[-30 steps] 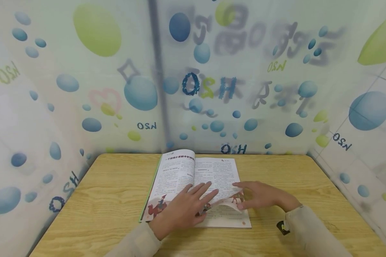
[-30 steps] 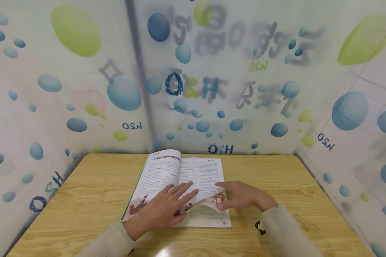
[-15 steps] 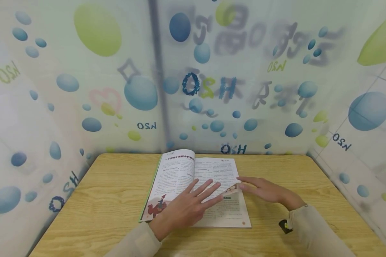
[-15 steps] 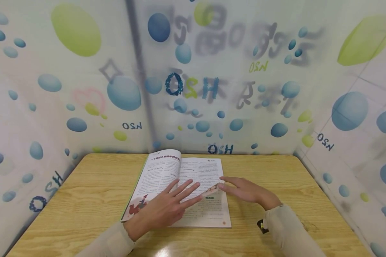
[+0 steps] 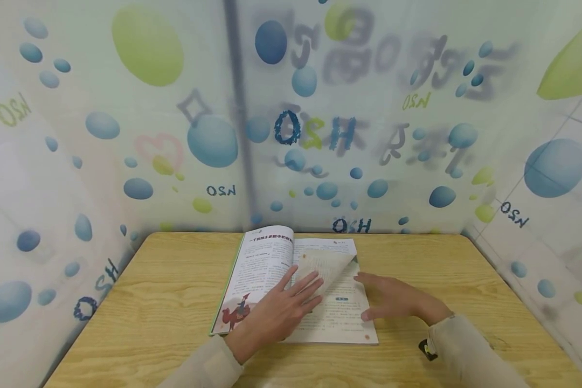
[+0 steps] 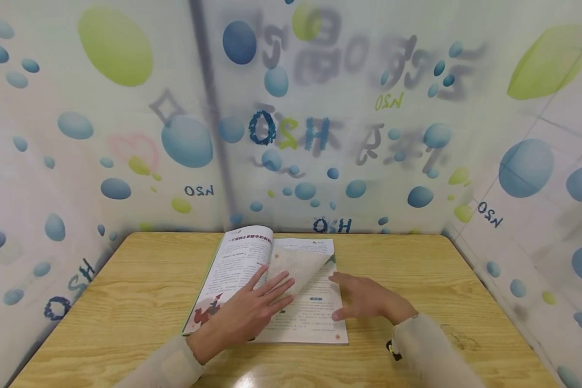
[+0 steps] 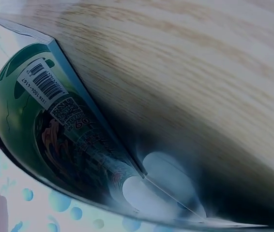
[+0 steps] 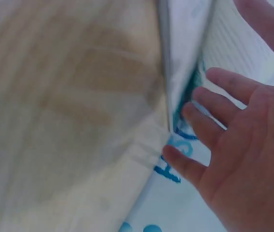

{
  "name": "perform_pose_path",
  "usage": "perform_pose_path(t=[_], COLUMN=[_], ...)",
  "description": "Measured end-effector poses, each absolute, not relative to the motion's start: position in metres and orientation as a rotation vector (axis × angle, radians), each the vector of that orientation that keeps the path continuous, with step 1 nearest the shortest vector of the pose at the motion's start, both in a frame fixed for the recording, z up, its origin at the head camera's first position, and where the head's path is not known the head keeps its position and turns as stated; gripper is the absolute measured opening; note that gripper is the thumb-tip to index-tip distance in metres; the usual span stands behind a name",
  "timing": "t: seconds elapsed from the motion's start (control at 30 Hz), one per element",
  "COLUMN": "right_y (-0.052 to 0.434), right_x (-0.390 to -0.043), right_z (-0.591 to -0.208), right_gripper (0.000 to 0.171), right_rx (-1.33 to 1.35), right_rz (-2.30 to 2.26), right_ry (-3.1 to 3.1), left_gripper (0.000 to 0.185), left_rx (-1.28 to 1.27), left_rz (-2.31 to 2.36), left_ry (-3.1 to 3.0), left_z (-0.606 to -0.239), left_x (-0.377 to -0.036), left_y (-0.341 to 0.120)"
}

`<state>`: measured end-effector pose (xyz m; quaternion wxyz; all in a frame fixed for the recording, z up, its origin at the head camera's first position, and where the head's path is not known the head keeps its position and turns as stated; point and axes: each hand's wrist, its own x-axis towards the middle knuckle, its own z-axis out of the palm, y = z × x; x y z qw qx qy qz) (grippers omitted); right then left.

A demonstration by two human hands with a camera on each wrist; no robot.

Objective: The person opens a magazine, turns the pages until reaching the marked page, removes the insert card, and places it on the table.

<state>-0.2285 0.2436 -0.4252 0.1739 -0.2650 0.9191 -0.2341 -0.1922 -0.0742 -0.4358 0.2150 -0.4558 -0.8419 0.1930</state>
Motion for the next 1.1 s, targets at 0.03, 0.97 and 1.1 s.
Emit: perform_pose_path(t=[0.03,0.97,1.1], right_y=[0.242,0.235,0.234], right_x=[-0.227,-0.222,-0.221], right_z=[-0.427,-0.439,-0.438], right_gripper=[0.095,0.103,0.102], right_rx=[-0.788,-0.857,-0.851], right_rz=[-0.631,-0.462,-0.469], right_ry=[2.604,2.593,2.594], left_gripper=[0.049,0.035,0.038], left_rx=[-1.263,-0.980,-0.930], left_rz=[0.543,0.411,0.321], left_ry=[-2.336,-2.720,-2.782], left_z=[-0.436,-0.433,-0.434], left_x=[-0.192,-0.190,-0.191], left_y=[-0.074,-0.075,-0.078])
